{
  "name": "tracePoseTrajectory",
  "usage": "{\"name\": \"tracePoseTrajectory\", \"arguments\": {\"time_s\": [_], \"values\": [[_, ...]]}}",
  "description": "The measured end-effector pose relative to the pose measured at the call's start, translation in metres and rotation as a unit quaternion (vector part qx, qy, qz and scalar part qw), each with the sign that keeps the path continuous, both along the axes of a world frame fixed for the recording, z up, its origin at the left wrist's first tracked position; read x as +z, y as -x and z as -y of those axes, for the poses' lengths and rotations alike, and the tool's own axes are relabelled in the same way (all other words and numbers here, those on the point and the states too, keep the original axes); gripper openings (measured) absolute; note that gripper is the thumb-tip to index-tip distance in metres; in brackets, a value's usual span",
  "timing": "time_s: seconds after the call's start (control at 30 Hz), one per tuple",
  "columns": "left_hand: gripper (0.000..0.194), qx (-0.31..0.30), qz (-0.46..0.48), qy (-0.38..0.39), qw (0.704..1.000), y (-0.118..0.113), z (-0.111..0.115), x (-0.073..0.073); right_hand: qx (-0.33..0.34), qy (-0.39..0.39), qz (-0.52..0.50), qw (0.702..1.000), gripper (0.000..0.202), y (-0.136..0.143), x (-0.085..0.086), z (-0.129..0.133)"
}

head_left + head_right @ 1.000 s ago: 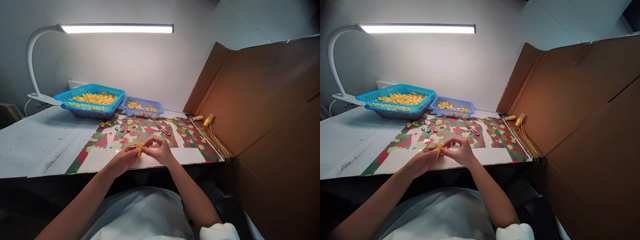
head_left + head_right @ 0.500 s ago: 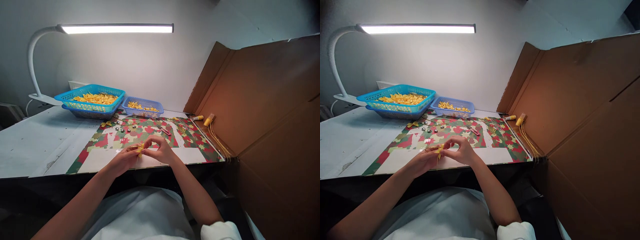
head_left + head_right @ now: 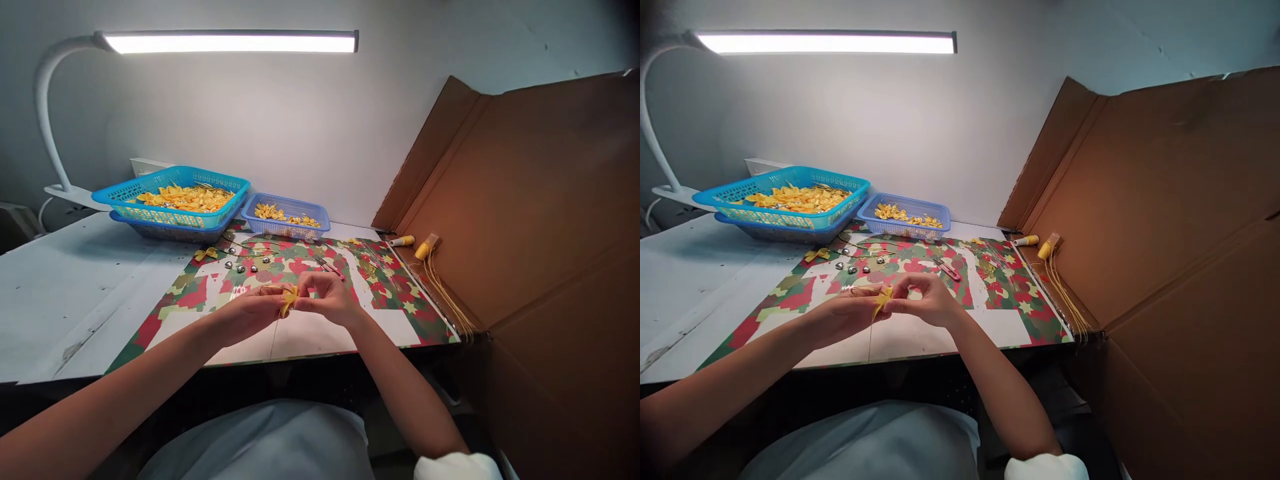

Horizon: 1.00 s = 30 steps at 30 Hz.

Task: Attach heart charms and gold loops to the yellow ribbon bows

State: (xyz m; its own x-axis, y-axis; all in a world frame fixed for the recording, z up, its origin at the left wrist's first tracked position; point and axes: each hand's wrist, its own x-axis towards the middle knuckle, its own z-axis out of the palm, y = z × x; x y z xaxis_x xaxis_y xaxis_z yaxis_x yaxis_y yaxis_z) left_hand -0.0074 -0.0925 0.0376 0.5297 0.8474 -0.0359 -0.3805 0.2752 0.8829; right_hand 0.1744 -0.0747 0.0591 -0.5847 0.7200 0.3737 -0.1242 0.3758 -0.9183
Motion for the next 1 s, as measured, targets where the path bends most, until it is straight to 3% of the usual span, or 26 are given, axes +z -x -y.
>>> {"name": "tracePoseTrajectory", "arguments": {"time_s": [0.1,0.2,0.33,0.43,0.57,0.87,1.0], "values": [[0.022,-0.013,0.055,0.032,0.998,-0.005,-0.010,0.003,0.022,0.060,-0.070,0.995,0.040,0.003,-0.007,-0.020],[0.024,-0.032,0.081,0.072,0.994,-0.008,-0.022,0.000,0.022,0.072,-0.084,0.994,0.040,0.003,-0.012,-0.040],[0.023,-0.033,0.061,0.109,0.992,-0.008,-0.044,-0.008,-0.003,0.000,-0.032,0.999,0.027,-0.004,-0.008,-0.056],[0.017,-0.006,0.048,0.122,0.991,-0.006,-0.059,-0.013,-0.074,-0.090,0.066,0.991,0.012,-0.010,-0.003,-0.059],[0.020,0.046,0.024,0.138,0.989,-0.003,-0.069,-0.021,-0.169,-0.124,0.124,0.970,0.006,-0.007,-0.006,-0.059],[0.032,0.067,-0.041,0.211,0.974,-0.006,-0.067,-0.021,-0.220,0.020,0.139,0.965,0.006,0.017,-0.023,-0.053],[0.029,0.107,-0.098,0.131,0.981,-0.004,-0.062,-0.027,-0.249,0.018,0.205,0.946,0.015,0.020,-0.023,-0.046]]}}
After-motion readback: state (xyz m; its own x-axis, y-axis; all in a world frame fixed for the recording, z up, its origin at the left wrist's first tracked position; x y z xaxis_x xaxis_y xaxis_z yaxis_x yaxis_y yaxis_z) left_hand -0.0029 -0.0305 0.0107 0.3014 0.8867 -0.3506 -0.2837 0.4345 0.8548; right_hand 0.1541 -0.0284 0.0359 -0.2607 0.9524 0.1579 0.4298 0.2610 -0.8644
